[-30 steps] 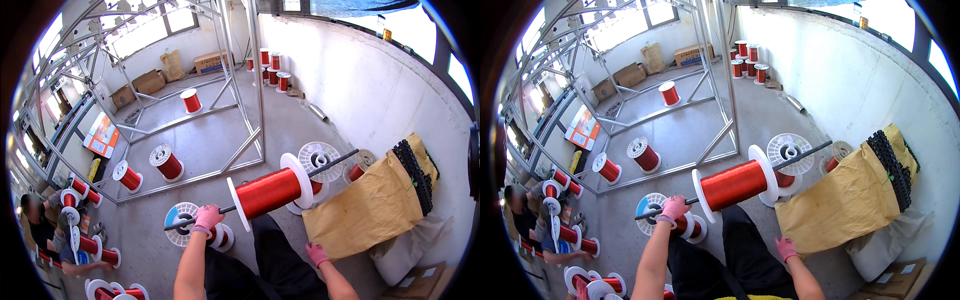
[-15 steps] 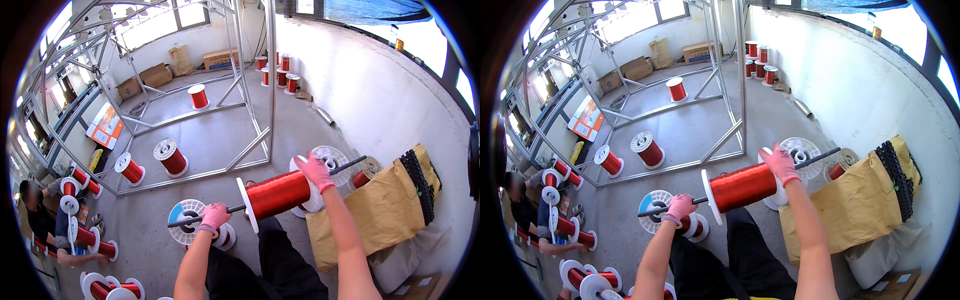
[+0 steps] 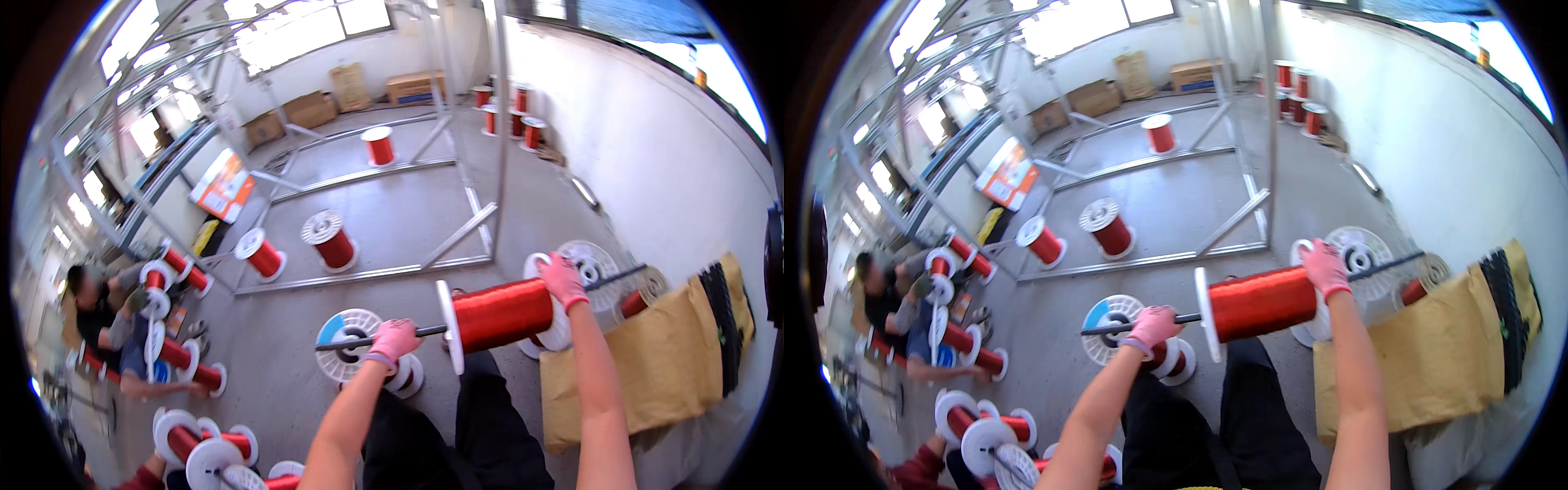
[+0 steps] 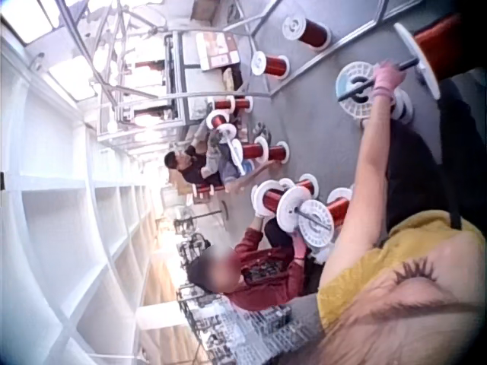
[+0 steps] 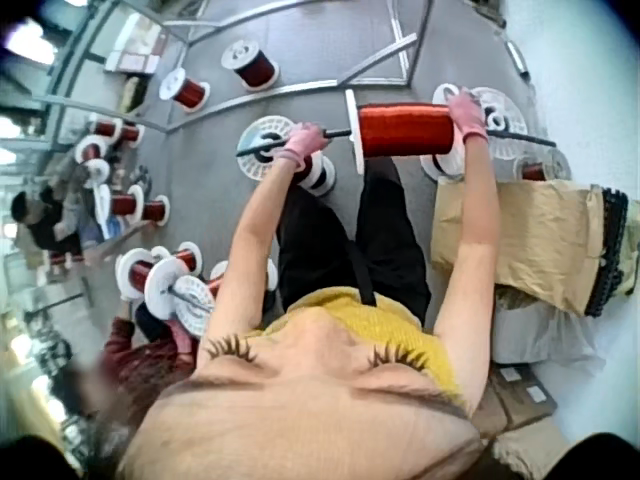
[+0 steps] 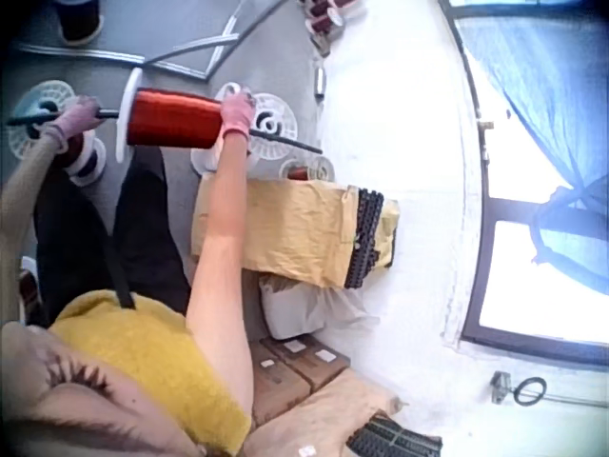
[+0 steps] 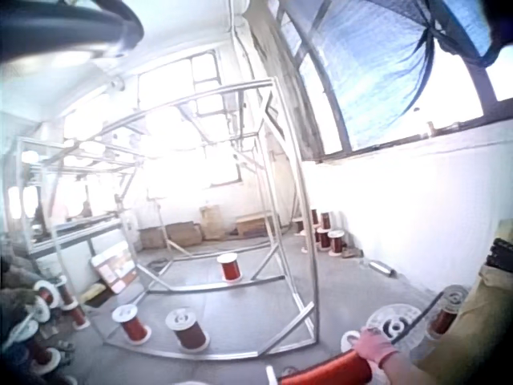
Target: The person uses their hands to rotate and manage several large spools of red wire mounted on a metal frame, frequently turning them to ensure the wire is properly wound or positioned.
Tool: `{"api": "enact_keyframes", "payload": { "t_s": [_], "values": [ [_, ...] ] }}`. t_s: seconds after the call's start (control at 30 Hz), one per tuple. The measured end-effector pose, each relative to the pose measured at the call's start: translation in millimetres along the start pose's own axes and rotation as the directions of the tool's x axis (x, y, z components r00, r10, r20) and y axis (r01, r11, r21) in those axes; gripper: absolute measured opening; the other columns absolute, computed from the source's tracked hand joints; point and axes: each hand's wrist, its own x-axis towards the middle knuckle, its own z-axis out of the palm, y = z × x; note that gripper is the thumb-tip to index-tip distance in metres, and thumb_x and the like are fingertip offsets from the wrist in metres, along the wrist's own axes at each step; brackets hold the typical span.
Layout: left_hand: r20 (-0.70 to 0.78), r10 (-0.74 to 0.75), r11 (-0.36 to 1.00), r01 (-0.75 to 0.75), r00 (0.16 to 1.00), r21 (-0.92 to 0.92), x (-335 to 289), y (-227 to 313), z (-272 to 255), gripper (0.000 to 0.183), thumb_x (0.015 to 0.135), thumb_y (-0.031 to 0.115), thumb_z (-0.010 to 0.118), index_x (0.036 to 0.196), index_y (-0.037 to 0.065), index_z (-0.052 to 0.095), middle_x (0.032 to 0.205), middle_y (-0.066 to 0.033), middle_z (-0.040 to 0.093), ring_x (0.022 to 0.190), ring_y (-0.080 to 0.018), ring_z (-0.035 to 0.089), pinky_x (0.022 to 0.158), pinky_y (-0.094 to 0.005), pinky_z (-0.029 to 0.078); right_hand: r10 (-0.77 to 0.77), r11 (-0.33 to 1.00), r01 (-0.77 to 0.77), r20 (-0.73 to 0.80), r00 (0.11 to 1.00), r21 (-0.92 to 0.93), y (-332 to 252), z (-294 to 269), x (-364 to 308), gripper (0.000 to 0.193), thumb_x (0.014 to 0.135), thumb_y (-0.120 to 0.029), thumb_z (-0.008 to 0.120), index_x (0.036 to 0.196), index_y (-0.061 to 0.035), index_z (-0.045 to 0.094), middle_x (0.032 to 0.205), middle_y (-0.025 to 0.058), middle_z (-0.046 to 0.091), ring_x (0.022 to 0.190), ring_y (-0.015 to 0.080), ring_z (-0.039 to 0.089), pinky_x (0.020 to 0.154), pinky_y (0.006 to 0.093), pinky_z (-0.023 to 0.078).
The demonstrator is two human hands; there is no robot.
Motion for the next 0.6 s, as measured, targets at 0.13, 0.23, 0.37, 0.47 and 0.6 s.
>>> {"api": "enact_keyframes", "payload": {
  "t_s": [0.13, 0.23, 0.37, 0.47, 0.6],
  "values": [
    [-0.074, -0.132, 0.991, 0.130, 0.989, -0.031, 1.2, -14.0, 25.2, 0.028, 0.080, 0.026, 0.051, 0.090, 0.006, 0.069, 0.093, -0.0163, 0.067, 0.091, -0.0302, 0.065, 0.077, -0.0422, 0.053, -0.038, 0.999, 0.038, 0.053, 0.998, -0.012, -1.5, 12.0, 11.1, 0.040, 0.087, -0.034, 0.051, 0.106, 0.0006, 0.057, 0.108, 0.0265, 0.058, 0.104, 0.0419, 0.053, 0.089, 0.0464, 0.042],
    [-0.208, -0.025, 1.000, 0.028, 0.978, 0.013, 5.3, -0.8, 27.3, 0.026, 0.074, 0.026, 0.056, 0.088, 0.007, 0.068, 0.088, -0.0144, 0.067, 0.083, -0.0298, 0.066, 0.072, -0.0421, 0.053, -0.094, 0.992, 0.102, -0.092, 0.991, 0.079, 50.1, 26.5, 27.0, 0.040, 0.085, -0.031, 0.052, 0.108, 0.0017, 0.055, 0.107, 0.0270, 0.058, 0.103, 0.0452, 0.052, 0.086, 0.0472, 0.043],
    [-0.221, -0.022, 0.994, 0.045, 0.975, 0.100, 17.2, -7.0, 30.4, 0.031, 0.073, 0.031, 0.059, 0.091, 0.007, 0.067, 0.089, -0.0151, 0.067, 0.085, -0.0282, 0.066, 0.074, -0.0412, 0.052, -0.096, 0.993, 0.105, -0.145, 0.985, 0.056, 40.1, 29.0, 30.0, 0.033, 0.087, -0.027, 0.052, 0.100, 0.0034, 0.053, 0.102, 0.0274, 0.057, 0.098, 0.0427, 0.052, 0.085, 0.0469, 0.041],
    [-0.154, -0.088, 0.988, 0.106, 0.984, 0.112, 10.2, 5.9, 26.5, 0.025, 0.074, 0.030, 0.061, 0.089, 0.012, 0.070, 0.093, -0.0089, 0.068, 0.087, -0.0243, 0.066, 0.072, -0.0380, 0.052, -0.064, 0.997, 0.067, -0.107, 0.992, 0.027, 51.5, 50.3, 44.2, 0.036, 0.087, -0.027, 0.054, 0.101, 0.0054, 0.051, 0.104, 0.0276, 0.057, 0.099, 0.0422, 0.053, 0.087, 0.0452, 0.040],
    [-0.154, -0.033, 0.964, 0.072, 0.988, 0.255, 21.0, -6.0, 36.8, 0.024, 0.073, 0.028, 0.062, 0.090, 0.013, 0.070, 0.095, -0.0076, 0.068, 0.089, -0.0223, 0.066, 0.075, -0.0384, 0.050, -0.082, 0.996, 0.085, -0.105, 0.991, 0.023, 43.8, 55.2, 46.1, 0.035, 0.086, -0.027, 0.057, 0.100, 0.0055, 0.052, 0.102, 0.0279, 0.058, 0.097, 0.0427, 0.054, 0.085, 0.0456, 0.042]
  ]
}}
